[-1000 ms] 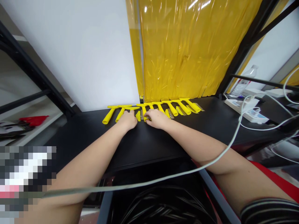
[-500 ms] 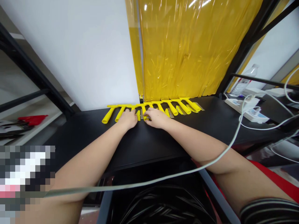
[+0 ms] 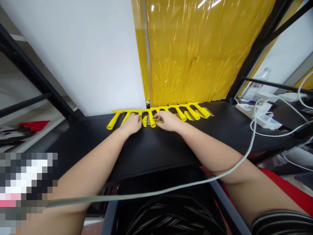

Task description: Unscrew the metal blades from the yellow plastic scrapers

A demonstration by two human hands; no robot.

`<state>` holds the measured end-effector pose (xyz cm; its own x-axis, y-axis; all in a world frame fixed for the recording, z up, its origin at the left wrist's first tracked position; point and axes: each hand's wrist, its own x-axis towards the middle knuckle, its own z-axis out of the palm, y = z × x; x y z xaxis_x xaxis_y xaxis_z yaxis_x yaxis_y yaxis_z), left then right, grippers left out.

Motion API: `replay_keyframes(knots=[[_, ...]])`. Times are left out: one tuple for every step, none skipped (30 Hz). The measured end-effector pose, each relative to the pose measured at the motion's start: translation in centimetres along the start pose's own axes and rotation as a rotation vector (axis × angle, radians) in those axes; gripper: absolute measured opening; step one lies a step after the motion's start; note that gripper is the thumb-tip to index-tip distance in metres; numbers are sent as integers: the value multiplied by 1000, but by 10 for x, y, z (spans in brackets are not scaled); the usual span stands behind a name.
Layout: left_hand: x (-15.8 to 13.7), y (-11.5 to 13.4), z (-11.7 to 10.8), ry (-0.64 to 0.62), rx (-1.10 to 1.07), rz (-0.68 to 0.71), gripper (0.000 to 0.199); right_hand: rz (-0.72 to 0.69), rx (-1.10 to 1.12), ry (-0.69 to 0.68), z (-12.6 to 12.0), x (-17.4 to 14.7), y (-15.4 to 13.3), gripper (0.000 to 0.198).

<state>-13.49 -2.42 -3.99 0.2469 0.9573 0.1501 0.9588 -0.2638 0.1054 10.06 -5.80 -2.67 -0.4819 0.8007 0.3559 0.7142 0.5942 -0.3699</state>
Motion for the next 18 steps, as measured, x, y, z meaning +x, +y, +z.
replay_keyframes(knots=[[0,0,0,2,-5,1,52,-13,-12,-10,2,0,0,39],[0,0,0,4,-10,4,51,-22,-25,-15,4,0,-1,39],[0,0,0,6,-14,7,50,-30,-36,-18,6,0,-2,39],[0,0,0,6,-17,9,50,-40,-44,-20,8,0,-3,38],[0,0,0,7,-19,12,50,-50,-50,-21,9,0,-4,37],[0,0,1,7,-21,13,50,-59,-56,-26,10,0,-5,37],[1,0,1,7,-22,14,50,-65,-60,-31,11,0,-5,36],[1,0,2,7,-23,15,50,-66,-62,-36,11,0,-6,35],[1,1,2,8,-24,16,51,-64,-65,-40,11,0,-6,35],[0,1,3,8,-25,19,51,-62,-67,-43,11,0,-6,35],[0,1,2,10,-26,24,52,-59,-69,-45,11,0,-6,34],[-1,2,1,17,-27,29,53,-60,-69,-45,11,0,-6,34],[-1,2,-1,30,-25,33,53,-63,-69,-45,11,0,-6,33],[-2,2,-3,52,-17,33,53,-67,-67,-46,12,0,-6,32],[-3,1,-7,84,-3,28,53,-70,-61,-43,12,0,-5,32],[-3,0,-10,123,19,12,52,-75,-55,-37,12,0,-4,31],[-3,-3,-14,160,46,-16,51,-80,-48,-30,12,0,-4,31],[-4,-6,-18,189,74,-54,50,-84,-40,-23,12,0,-3,30]])
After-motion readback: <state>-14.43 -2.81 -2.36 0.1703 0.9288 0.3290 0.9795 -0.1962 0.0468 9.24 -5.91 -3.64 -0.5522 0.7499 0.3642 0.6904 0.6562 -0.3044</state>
